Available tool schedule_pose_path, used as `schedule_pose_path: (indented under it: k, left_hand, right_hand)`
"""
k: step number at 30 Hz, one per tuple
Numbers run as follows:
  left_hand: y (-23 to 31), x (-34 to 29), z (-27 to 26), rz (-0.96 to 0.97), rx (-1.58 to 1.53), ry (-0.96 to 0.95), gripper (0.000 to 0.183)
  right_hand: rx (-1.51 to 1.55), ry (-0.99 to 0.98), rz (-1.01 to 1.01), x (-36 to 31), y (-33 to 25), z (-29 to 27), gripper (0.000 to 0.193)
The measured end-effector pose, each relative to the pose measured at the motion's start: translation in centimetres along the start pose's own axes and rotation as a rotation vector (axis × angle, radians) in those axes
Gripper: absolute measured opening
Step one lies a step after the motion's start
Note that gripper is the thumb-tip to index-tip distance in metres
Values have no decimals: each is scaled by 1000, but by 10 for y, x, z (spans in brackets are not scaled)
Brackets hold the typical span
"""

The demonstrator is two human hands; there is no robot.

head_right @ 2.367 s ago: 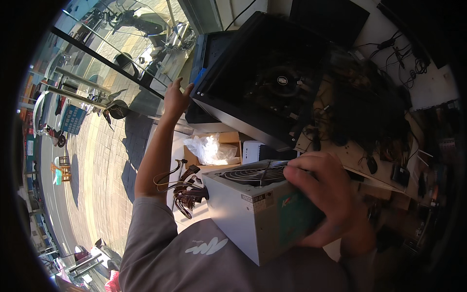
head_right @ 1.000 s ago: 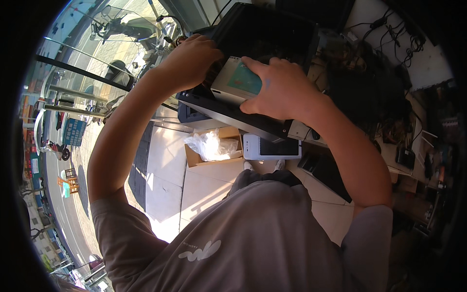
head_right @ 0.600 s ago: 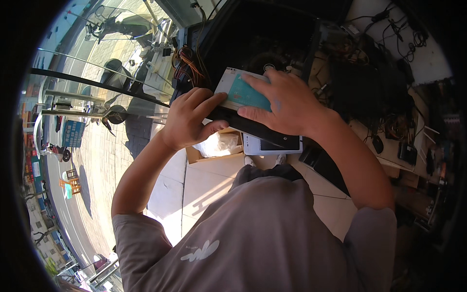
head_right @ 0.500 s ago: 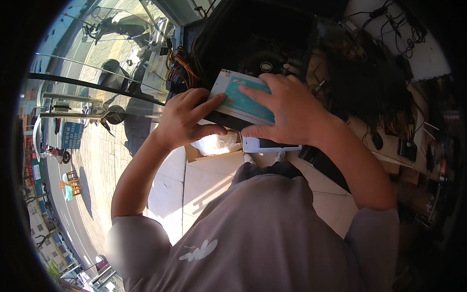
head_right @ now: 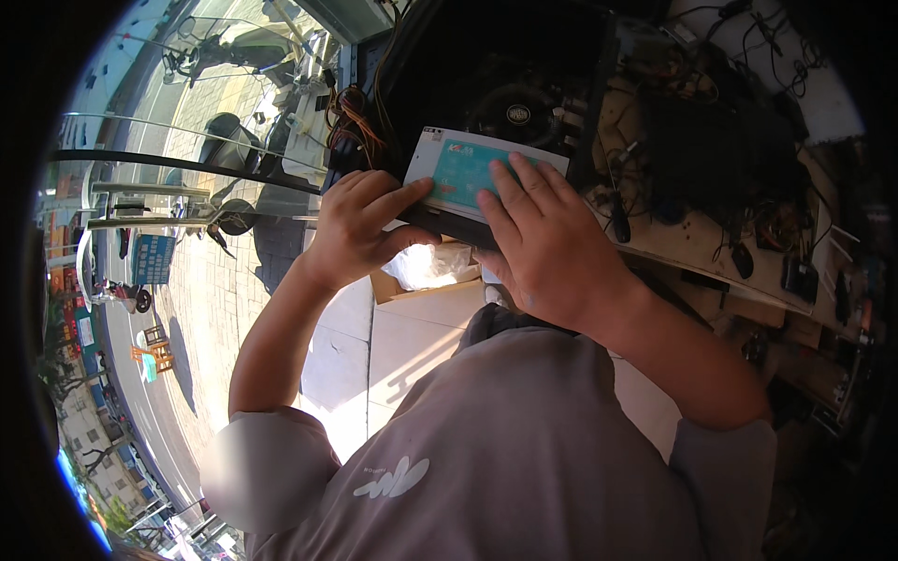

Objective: The person installs a hard drive into a desktop computer case. They connect the SATA data and power cables, position the drive in the bay, and secure it with screws using a screwdriver.

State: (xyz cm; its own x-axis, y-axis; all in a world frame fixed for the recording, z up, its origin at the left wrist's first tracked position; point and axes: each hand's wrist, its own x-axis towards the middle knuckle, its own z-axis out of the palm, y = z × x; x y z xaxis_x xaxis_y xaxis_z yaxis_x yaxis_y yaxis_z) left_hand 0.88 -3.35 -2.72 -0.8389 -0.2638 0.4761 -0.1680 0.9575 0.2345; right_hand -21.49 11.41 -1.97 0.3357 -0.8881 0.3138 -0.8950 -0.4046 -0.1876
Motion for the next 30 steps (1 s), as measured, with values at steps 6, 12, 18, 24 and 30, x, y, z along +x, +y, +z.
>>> schedule_pose_path:
  k: [6, 12, 18, 24, 30]
  left_hand:
    - [5, -2, 3, -73, -11, -19, 61]
    - [2, 0, 8, -55, 81, -59, 61]
    - [-2, 9, -3, -97, -40, -162, 59]
    - [7, 9, -12, -173, -61, -251, 63]
    - [23, 46, -7, -712, -120, -362, 87]
  right_hand:
    - [208, 127, 34, -15, 6, 5, 57]
    - [42, 120, 60, -27, 36, -11, 64]
    - [-27, 67, -43, -23, 35, -16, 56]
    - [18, 207, -54, -28, 25, 2, 53]
    - [576, 557, 365, -53, 28, 34, 53]
